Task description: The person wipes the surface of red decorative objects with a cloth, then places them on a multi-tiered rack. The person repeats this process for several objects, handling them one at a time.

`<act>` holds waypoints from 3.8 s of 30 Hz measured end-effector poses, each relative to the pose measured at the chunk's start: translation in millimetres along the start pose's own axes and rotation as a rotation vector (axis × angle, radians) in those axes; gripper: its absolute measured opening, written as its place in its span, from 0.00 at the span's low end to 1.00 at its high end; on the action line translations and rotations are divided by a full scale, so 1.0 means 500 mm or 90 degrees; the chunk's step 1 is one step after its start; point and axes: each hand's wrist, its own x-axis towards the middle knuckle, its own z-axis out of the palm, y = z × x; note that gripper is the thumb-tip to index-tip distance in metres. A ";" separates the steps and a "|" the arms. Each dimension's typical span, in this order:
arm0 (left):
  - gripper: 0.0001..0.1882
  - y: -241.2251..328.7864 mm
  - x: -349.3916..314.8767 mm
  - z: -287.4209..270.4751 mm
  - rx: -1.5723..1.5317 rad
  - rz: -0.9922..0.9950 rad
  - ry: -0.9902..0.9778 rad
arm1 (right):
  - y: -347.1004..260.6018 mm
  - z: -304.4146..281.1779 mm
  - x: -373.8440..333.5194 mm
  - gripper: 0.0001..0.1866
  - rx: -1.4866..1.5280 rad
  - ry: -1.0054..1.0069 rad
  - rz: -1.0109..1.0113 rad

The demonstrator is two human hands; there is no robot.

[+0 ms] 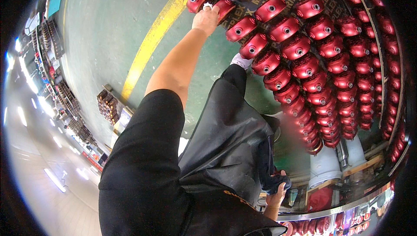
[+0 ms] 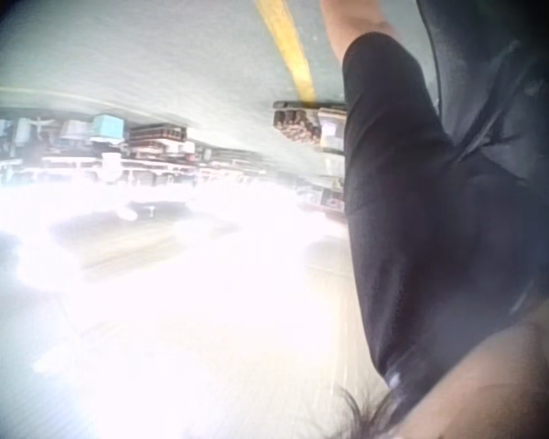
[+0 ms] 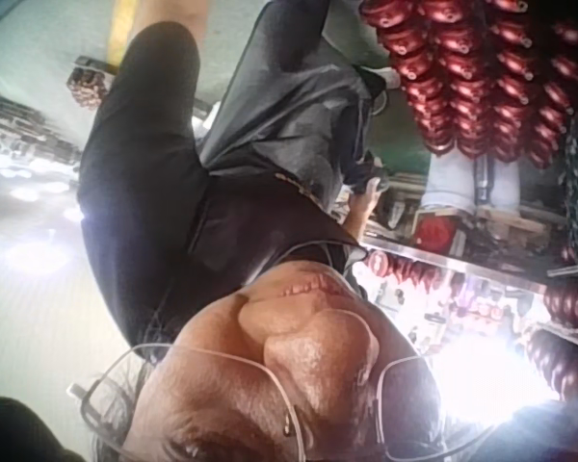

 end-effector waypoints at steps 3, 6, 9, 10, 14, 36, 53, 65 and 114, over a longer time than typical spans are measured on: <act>0.10 0.003 0.002 -0.001 0.007 0.004 0.016 | 0.011 -0.015 0.005 0.37 0.027 0.005 -0.008; 0.09 0.005 0.005 0.002 0.025 0.005 0.031 | 0.020 -0.036 0.006 0.38 0.042 0.015 -0.010; 0.09 0.001 0.006 0.003 0.045 0.018 0.033 | 0.027 -0.055 0.007 0.39 0.042 -0.002 -0.009; 0.09 0.000 0.007 0.003 0.047 0.022 0.035 | 0.028 -0.060 0.010 0.39 0.041 -0.015 -0.012; 0.09 -0.001 0.012 0.005 0.053 0.012 0.015 | 0.037 -0.067 0.014 0.38 0.050 0.002 0.003; 0.26 0.196 0.338 -0.145 0.018 0.138 0.133 | 0.109 -0.035 0.024 0.34 0.087 0.060 0.050; 0.15 0.260 0.540 -0.158 0.094 0.191 0.123 | 0.104 0.007 0.050 0.38 0.154 0.075 0.093; 0.17 0.149 0.297 -0.140 0.198 0.229 0.026 | 0.093 -0.007 0.059 0.37 0.132 0.070 0.102; 0.19 0.054 0.264 -0.132 0.153 0.231 0.081 | 0.084 -0.013 0.061 0.39 0.068 0.082 0.065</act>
